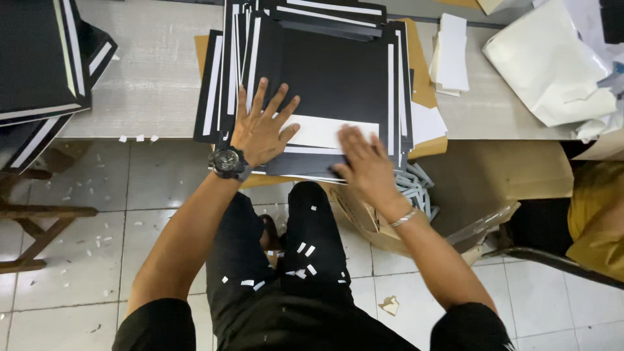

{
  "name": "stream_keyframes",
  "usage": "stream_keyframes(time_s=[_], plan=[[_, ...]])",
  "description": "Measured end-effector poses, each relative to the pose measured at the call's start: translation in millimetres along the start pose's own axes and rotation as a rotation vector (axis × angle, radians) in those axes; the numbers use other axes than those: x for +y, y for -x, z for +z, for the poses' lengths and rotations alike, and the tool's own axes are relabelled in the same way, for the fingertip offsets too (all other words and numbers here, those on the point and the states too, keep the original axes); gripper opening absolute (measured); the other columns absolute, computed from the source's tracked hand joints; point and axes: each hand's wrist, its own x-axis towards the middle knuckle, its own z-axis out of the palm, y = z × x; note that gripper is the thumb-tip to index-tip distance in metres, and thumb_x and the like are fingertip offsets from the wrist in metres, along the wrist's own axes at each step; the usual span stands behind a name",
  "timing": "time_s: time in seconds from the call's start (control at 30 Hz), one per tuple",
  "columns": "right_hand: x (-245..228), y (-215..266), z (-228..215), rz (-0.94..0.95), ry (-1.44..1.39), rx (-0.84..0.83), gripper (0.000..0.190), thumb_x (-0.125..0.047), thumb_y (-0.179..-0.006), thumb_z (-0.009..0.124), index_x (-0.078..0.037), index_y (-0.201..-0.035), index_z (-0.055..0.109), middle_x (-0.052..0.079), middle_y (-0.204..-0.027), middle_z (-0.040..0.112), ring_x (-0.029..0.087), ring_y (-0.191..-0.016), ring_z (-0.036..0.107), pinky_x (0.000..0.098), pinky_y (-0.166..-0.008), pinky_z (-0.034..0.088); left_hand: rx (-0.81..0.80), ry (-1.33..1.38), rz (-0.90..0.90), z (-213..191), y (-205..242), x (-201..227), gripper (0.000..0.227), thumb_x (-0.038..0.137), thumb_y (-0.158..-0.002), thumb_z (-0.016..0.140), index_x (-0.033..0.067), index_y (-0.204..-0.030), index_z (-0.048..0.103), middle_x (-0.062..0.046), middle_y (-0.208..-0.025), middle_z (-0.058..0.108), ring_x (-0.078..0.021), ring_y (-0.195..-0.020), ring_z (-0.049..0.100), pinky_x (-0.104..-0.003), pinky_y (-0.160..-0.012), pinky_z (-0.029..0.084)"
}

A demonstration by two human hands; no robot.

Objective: The person assembles black rectangular frames by inserting white strips into slots along the edges. They repeatedly pick up frames, align and press the strips into place, and stack the completed frames on the table.

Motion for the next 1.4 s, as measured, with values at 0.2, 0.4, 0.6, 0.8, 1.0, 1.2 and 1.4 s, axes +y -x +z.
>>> stream_keyframes(time_s=[0.2, 0.4, 0.6, 0.8, 1.0, 1.2, 1.4], plan=[[31.9, 16.1, -10.3, 0.06, 0.055, -0.003, 0.062, -0.053, -0.114, 0.051, -0.018, -0.165, 0.054, 0.003, -0.17, 0.054, 0.023, -0.158, 0.047, 0.0554, -0.131, 0.024, -0.178, 0.144, 0.027, 5.7, -6.6, -22.4, 0.079, 0.072, -0.104, 0.049, 0.0329, -0.172, 0.04, -0.005, -0.186, 0.022, -0.0381, -0.171, -0.004, -0.074, -0.13, -0.006], [28.2, -52.2, -16.2, -0.05, 0.004, 0.283, 0.065, -0.041, -0.087, 0.09, -0.021, -0.145, 0.069, 0.004, -0.147, 0.06, 0.034, -0.135, 0.06, 0.0555, -0.116, 0.043, -0.034, -0.018, 0.165, 34.6, -41.6, -24.9, 0.066, 0.06, -0.078, 0.087, 0.0355, -0.136, 0.068, 0.005, -0.126, 0.065, -0.0259, -0.129, 0.053, -0.047, -0.1, 0.042], [-7.9, -123.1, -53.3, 0.006, -0.206, -0.463, 0.067, -0.036, -0.086, 0.09, -0.008, -0.143, 0.071, 0.021, -0.138, 0.074, 0.044, -0.13, 0.07, 0.0561, -0.106, 0.055, -0.262, 0.11, 0.001, 3.1, -60.8, -7.2, 0.053, 0.054, -0.072, 0.094, 0.0284, -0.117, 0.084, -0.008, -0.106, 0.082, -0.0385, -0.102, 0.081, -0.048, -0.085, 0.061], [1.4, -136.7, -51.3, 0.06, -0.285, -0.572, 0.042, -0.034, -0.083, 0.091, -0.013, -0.119, 0.083, 0.015, -0.109, 0.083, 0.041, -0.114, 0.077, 0.0513, -0.094, 0.059, -0.341, 0.253, 0.02, -8.8, -53.4, -9.4, 0.051, 0.04, -0.079, 0.091, 0.026, -0.128, 0.082, -0.01, -0.114, 0.083, -0.0392, -0.109, 0.079, -0.053, -0.093, 0.062], [-0.2, -112.0, -45.3, -0.094, -0.254, -0.374, 0.019, -0.029, -0.097, 0.081, -0.012, -0.104, 0.076, 0.012, -0.103, 0.081, 0.041, -0.106, 0.077, 0.0509, -0.089, 0.059, -0.199, 0.059, 0.114, -34.5, -9.0, 14.8, 0.032, 0.028, -0.099, 0.077, 0.0247, -0.131, 0.079, -0.004, -0.108, 0.082, -0.0291, -0.103, 0.081, -0.041, -0.091, 0.063], [12.8, -109.2, -53.4, -0.015, -0.23, -0.456, 0.031, -0.026, -0.097, 0.081, -0.008, -0.122, 0.079, 0.016, -0.121, 0.082, 0.039, -0.121, 0.074, 0.0518, -0.102, 0.058, -0.165, -0.02, -0.001, -14.8, -20.1, 13.5, 0.033, 0.035, -0.094, 0.083, 0.031, -0.126, 0.078, -0.001, -0.099, 0.08, -0.0285, -0.092, 0.08, -0.039, -0.08, 0.063], [7.1, -105.1, -90.1, 0.012, -0.202, -0.558, 0.049, -0.022, -0.1, 0.078, 0.004, -0.142, 0.07, 0.024, -0.129, 0.078, 0.042, -0.125, 0.072, 0.0515, -0.104, 0.058, -0.157, 0.025, 0.091, -2.6, -39.7, 11.3, 0.038, 0.024, -0.086, 0.086, 0.0326, -0.122, 0.081, -0.009, -0.097, 0.081, -0.038, -0.094, 0.081, -0.047, -0.081, 0.064]])
